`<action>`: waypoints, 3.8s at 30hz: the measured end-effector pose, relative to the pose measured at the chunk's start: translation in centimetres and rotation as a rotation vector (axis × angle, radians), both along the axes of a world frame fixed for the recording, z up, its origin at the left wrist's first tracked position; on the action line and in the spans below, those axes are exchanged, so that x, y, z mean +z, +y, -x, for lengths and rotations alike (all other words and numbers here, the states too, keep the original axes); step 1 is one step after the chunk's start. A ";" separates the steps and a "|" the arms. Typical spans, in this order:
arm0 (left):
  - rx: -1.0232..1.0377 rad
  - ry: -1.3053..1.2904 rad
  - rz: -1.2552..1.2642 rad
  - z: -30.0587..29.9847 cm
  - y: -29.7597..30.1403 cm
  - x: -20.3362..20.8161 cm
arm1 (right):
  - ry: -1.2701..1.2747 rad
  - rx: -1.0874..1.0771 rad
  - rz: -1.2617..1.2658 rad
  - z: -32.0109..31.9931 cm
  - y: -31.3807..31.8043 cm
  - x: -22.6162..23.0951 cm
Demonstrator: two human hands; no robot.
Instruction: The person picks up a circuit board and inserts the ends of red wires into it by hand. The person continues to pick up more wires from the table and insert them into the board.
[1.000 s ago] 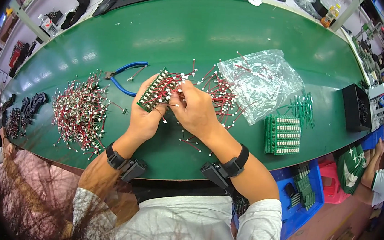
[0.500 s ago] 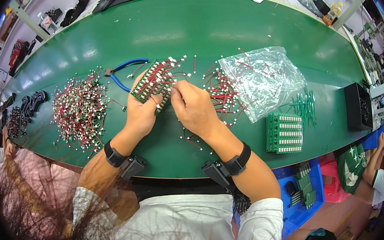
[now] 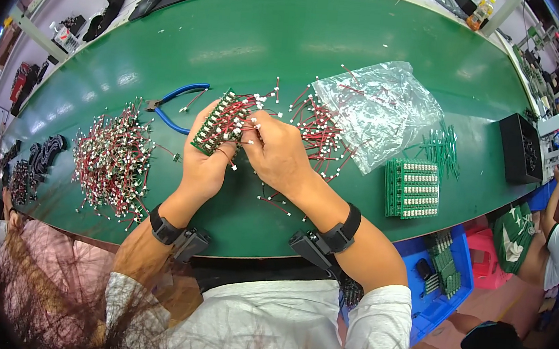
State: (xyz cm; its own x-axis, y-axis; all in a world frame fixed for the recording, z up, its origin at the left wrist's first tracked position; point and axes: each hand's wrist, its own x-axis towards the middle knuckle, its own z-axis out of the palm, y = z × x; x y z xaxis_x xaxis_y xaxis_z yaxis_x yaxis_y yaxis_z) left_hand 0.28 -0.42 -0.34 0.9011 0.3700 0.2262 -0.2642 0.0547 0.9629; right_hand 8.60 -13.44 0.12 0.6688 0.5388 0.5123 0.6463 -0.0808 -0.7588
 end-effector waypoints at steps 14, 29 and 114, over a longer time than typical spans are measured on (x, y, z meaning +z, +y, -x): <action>-0.025 -0.097 -0.222 0.0 -0.2 0.1 | -0.064 0.027 -0.015 -0.6 0.0 -0.8; 0.002 -0.070 -0.381 -0.3 0.0 -0.3 | -0.106 0.020 0.025 -0.5 0.0 -0.4; -0.022 -0.054 -0.243 0.0 -0.1 -0.2 | -0.216 0.005 0.139 -0.1 0.0 -0.2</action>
